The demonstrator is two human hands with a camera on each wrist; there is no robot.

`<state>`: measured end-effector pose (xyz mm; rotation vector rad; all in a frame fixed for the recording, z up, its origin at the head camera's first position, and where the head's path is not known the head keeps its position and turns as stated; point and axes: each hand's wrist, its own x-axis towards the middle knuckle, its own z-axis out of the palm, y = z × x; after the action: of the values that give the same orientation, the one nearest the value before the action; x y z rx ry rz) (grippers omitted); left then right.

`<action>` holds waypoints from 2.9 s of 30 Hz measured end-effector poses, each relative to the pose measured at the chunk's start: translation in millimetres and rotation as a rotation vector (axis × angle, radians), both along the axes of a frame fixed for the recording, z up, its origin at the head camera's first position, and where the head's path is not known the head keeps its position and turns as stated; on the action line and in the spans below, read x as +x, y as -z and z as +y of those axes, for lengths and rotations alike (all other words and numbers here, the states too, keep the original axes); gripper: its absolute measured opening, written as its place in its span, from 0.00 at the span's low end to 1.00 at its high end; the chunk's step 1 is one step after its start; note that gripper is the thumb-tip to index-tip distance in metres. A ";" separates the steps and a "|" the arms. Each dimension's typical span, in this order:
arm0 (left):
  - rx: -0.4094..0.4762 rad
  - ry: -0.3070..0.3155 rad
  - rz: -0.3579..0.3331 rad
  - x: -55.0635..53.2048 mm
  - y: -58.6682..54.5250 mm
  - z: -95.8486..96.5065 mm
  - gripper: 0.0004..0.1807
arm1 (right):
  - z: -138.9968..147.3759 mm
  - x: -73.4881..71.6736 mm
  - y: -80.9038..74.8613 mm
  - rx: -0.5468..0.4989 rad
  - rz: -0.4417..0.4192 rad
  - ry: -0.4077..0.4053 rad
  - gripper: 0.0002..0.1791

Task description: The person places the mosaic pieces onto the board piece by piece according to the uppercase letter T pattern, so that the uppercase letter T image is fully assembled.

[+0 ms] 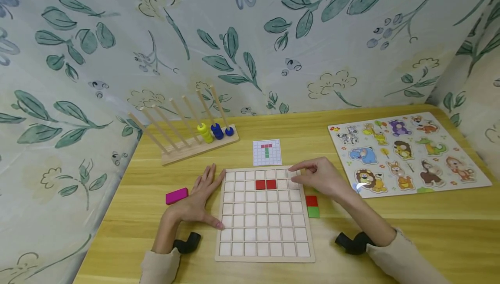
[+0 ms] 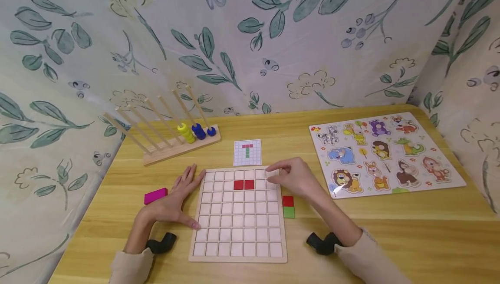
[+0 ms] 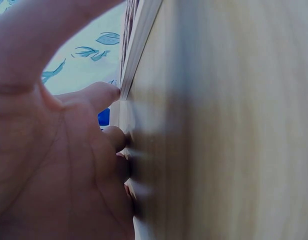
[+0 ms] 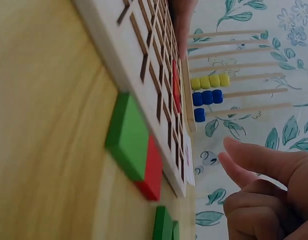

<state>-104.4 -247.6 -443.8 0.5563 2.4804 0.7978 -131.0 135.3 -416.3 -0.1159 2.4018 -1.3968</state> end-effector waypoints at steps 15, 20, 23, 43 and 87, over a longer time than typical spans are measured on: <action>0.001 0.007 0.004 0.1 2.2 -1.8 0.79 | 45.0 28.9 15.9 0.094 0.005 -0.045 0.13; 0.001 0.012 -0.001 -0.2 2.4 -1.1 0.79 | 47.3 32.6 18.2 0.063 -0.032 -0.047 0.13; -0.003 0.011 -0.001 -0.6 2.6 -0.7 0.78 | 46.5 34.1 19.2 0.048 -0.031 -0.051 0.13; -0.005 -0.002 -0.006 -0.7 1.1 -0.4 0.79 | 43.0 29.9 21.5 0.086 0.009 -0.026 0.11; -0.008 -0.005 0.002 0.7 2.0 -1.2 0.79 | 46.1 21.7 15.5 0.135 0.157 -0.130 0.16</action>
<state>-103.8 -248.7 -445.7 0.5491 2.4870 0.7896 -109.3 181.4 -431.9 -0.3522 2.5565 -1.2047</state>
